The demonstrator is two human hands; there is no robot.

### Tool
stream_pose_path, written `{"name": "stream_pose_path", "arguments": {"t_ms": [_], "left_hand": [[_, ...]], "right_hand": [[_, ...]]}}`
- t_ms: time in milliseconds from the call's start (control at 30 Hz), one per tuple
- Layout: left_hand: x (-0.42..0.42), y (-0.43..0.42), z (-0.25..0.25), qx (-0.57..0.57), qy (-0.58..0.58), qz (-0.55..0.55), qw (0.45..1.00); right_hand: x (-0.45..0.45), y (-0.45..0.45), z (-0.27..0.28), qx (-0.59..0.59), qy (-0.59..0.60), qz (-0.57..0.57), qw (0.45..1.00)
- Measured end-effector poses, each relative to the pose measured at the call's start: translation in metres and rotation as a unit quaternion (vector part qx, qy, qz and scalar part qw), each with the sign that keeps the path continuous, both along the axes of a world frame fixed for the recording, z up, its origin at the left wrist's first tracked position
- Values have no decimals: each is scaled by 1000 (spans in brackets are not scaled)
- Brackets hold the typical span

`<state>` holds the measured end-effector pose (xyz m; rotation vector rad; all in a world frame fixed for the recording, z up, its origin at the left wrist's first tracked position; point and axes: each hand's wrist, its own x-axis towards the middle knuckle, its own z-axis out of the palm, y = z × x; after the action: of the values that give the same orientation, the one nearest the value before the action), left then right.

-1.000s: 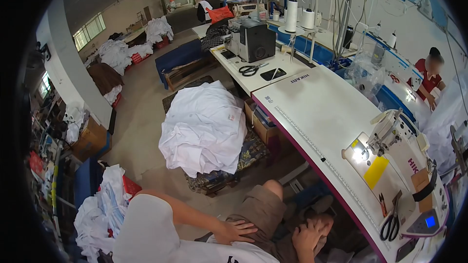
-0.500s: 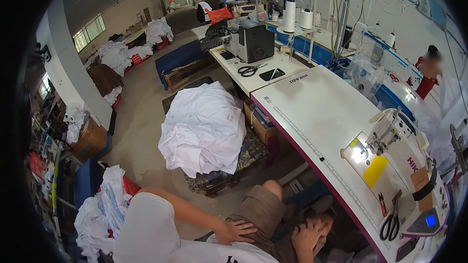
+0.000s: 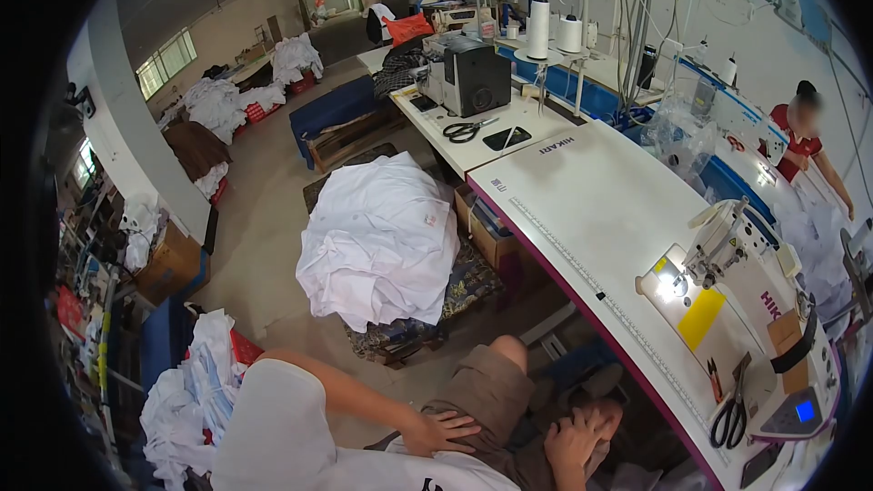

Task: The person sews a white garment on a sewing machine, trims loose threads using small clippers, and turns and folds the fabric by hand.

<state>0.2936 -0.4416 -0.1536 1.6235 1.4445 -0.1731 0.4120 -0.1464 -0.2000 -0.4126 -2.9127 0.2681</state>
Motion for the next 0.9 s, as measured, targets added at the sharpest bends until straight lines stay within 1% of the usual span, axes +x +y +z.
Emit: {"name": "stream_pose_path", "arguments": {"t_ms": [267,400,900], "left_hand": [[1,2,4,-8,2,-1,1000],[1,2,2,-9,2,0,1000],[1,3,-4,-13,-9,1,1000]], "right_hand": [[1,2,-7,-5,21,5,1000],[0,-1,2,-1,12,6,1000],[-1,0,1,-2,-11,-1,1000]]}}
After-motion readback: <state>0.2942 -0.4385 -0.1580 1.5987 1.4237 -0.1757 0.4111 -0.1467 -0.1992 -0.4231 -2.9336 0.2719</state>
